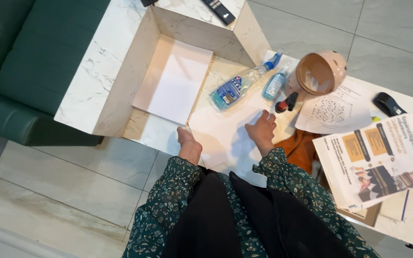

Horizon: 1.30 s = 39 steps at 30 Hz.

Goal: Sorting and organizing various flyers and documents on a desk.

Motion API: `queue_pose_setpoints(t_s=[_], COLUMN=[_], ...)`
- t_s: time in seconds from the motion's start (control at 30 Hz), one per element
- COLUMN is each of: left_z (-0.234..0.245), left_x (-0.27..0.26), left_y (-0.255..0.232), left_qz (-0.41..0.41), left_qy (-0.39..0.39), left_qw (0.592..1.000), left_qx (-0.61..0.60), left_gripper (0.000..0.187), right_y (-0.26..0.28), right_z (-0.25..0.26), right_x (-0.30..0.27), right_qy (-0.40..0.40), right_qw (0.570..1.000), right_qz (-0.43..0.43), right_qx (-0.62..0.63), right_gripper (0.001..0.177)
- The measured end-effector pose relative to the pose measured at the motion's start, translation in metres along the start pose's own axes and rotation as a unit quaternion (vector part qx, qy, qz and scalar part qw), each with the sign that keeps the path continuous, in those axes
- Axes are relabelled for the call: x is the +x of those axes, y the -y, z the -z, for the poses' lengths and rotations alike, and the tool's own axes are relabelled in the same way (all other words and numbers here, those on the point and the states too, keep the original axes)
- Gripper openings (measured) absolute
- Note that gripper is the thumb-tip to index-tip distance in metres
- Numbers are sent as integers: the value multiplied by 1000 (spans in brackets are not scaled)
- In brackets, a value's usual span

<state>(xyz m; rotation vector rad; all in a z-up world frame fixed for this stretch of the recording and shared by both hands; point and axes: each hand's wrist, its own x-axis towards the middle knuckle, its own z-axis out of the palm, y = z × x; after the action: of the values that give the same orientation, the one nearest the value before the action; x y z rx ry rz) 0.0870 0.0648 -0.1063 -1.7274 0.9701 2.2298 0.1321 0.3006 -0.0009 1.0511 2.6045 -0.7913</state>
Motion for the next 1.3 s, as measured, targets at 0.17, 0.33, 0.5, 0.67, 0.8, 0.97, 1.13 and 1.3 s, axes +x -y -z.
queue_pose_setpoints(t_s=[0.17, 0.33, 0.5, 0.67, 0.8, 0.97, 1.13, 1.3], left_z=[22, 35, 36, 54, 68, 86, 101, 107], left_x=[51, 55, 61, 79, 3, -15, 19, 55], left_y=[48, 69, 65, 45, 9, -35, -71, -102], left_qz=[18, 19, -47, -42, -78, -108, -124, -96], left_qy=[12, 1, 13, -86, -164, -223, -269, -318], left_qw=[996, 976, 949, 980, 983, 966, 950, 935], left_qx=[86, 217, 311, 173, -21, -78, -94, -127], left_gripper=[44, 37, 19, 12, 16, 23, 30, 31], right_y=[-50, -73, -80, -73, -72, -57, -25, 11], right_z=[5, 14, 21, 23, 4, -26, -44, -58], right_x=[3, 0, -8, -21, -15, -5, -5, -2], right_qy=[9, 27, 45, 58, 83, 138, 164, 157], right_qw=[1000, 999, 998, 997, 993, 981, 969, 972], right_qz=[23, 35, 36, 51, 89, 137, 185, 174], right_qx=[-8, -6, -5, -10, -2, -11, -16, -27], right_gripper=[101, 95, 77, 73, 65, 52, 50, 47])
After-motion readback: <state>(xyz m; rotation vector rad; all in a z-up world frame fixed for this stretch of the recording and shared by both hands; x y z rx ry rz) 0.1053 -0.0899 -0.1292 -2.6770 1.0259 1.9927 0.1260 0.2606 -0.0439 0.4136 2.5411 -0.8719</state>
